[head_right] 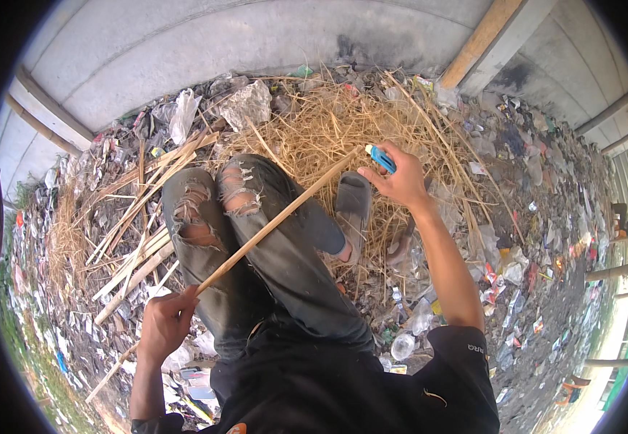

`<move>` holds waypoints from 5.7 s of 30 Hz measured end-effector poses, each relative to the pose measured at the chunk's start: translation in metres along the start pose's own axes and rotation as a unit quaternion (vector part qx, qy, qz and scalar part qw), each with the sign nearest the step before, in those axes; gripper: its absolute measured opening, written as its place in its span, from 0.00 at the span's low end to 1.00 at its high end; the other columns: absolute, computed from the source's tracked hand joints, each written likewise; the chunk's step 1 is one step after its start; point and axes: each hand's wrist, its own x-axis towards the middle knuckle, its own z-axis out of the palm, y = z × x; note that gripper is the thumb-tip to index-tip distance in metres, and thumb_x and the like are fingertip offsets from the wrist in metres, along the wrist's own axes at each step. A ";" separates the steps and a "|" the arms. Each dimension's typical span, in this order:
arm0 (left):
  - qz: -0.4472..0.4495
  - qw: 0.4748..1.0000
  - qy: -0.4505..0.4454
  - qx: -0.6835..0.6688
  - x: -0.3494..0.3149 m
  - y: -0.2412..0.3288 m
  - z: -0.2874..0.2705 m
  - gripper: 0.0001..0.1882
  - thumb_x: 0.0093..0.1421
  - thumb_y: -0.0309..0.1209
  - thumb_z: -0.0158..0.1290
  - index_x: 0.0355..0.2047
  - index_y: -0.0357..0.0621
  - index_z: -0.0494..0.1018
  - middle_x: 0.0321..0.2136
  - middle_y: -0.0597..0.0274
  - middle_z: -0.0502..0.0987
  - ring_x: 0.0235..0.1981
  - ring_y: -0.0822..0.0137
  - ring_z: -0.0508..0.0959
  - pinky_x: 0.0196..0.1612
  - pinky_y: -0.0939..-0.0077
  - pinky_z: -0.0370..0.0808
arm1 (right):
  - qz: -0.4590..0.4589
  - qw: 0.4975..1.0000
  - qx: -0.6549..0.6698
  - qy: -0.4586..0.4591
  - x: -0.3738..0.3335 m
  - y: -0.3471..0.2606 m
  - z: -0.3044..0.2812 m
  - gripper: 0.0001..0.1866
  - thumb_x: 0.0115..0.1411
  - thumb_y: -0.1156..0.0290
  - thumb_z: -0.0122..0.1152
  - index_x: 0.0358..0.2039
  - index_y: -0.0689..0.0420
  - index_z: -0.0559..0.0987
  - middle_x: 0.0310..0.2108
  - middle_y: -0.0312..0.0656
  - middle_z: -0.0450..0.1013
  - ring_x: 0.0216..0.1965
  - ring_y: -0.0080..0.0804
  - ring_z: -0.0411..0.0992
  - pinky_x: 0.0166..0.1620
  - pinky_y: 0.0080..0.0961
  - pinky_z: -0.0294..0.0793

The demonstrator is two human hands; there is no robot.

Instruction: The person sits on the ground and uses a small knife to shave the surface of a long, thin bamboo stick. They hold the stick with their left hand and scrape along its length with the knife in their right hand, creating thin shavings that fall onto the ground.

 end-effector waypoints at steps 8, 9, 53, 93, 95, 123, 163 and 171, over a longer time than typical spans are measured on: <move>0.006 1.000 0.012 0.025 0.003 0.004 -0.004 0.11 0.64 0.24 0.63 0.47 0.38 0.86 0.21 0.50 0.78 0.19 0.51 0.79 0.25 0.59 0.71 | -0.129 0.990 -0.013 -0.059 0.030 0.012 0.022 0.18 0.66 0.53 0.73 0.46 0.54 0.88 0.44 0.40 0.82 0.38 0.40 0.83 0.44 0.36 0.82; 0.008 0.999 0.020 0.026 0.003 0.003 -0.003 0.11 0.64 0.25 0.63 0.47 0.41 0.86 0.20 0.51 0.78 0.19 0.51 0.78 0.25 0.58 0.71 | -0.091 0.993 0.004 -0.075 0.032 0.017 0.022 0.17 0.67 0.55 0.72 0.45 0.55 0.88 0.42 0.40 0.82 0.38 0.39 0.82 0.44 0.36 0.81; -0.027 0.997 -0.019 -0.070 0.045 0.033 0.058 0.08 0.74 0.29 0.54 0.42 0.36 0.76 0.25 0.37 0.78 0.29 0.33 0.80 0.31 0.46 0.74 | 0.139 0.974 0.178 -0.031 -0.055 -0.073 0.054 0.27 0.77 0.47 0.56 0.34 0.62 0.81 0.20 0.36 0.70 0.20 0.22 0.62 0.26 0.27 0.60; -0.032 0.983 0.016 -0.180 0.045 0.035 0.077 0.11 0.74 0.31 0.54 0.40 0.35 0.79 0.23 0.42 0.77 0.26 0.42 0.81 0.31 0.57 0.74 | 0.091 0.994 -0.005 -0.056 -0.052 -0.088 0.032 0.30 0.75 0.42 0.55 0.36 0.59 0.84 0.17 0.52 0.74 0.21 0.56 0.77 0.26 0.48 0.72; -0.038 0.983 0.017 -0.182 0.053 0.039 0.082 0.11 0.73 0.33 0.55 0.37 0.36 0.77 0.23 0.37 0.77 0.29 0.35 0.80 0.32 0.47 0.73 | 0.045 0.989 -0.020 -0.140 -0.069 -0.123 0.037 0.31 0.74 0.40 0.55 0.34 0.59 0.83 0.16 0.53 0.74 0.22 0.60 0.77 0.26 0.50 0.74; -0.049 0.986 0.004 -0.162 0.035 0.038 0.071 0.09 0.72 0.31 0.57 0.40 0.36 0.79 0.24 0.37 0.79 0.28 0.35 0.81 0.31 0.48 0.74 | 0.027 0.986 -0.036 -0.160 -0.072 -0.117 0.039 0.31 0.73 0.41 0.56 0.29 0.58 0.79 0.15 0.51 0.71 0.22 0.59 0.75 0.26 0.47 0.71; -0.031 0.995 -0.020 -0.087 0.015 0.025 0.042 0.08 0.71 0.31 0.58 0.40 0.38 0.79 0.20 0.40 0.77 0.24 0.38 0.81 0.27 0.52 0.75 | 0.164 0.965 -0.204 -0.017 -0.005 0.011 0.032 0.33 0.72 0.34 0.55 0.29 0.55 0.81 0.17 0.47 0.73 0.20 0.50 0.73 0.27 0.43 0.69; -0.032 0.995 -0.050 -0.080 0.024 0.020 0.038 0.09 0.72 0.32 0.58 0.41 0.38 0.80 0.20 0.40 0.76 0.24 0.38 0.81 0.28 0.52 0.75 | 0.042 0.995 0.032 0.090 -0.009 0.048 0.018 0.26 0.66 0.46 0.72 0.26 0.56 0.78 0.17 0.39 0.71 0.19 0.33 0.70 0.24 0.35 0.66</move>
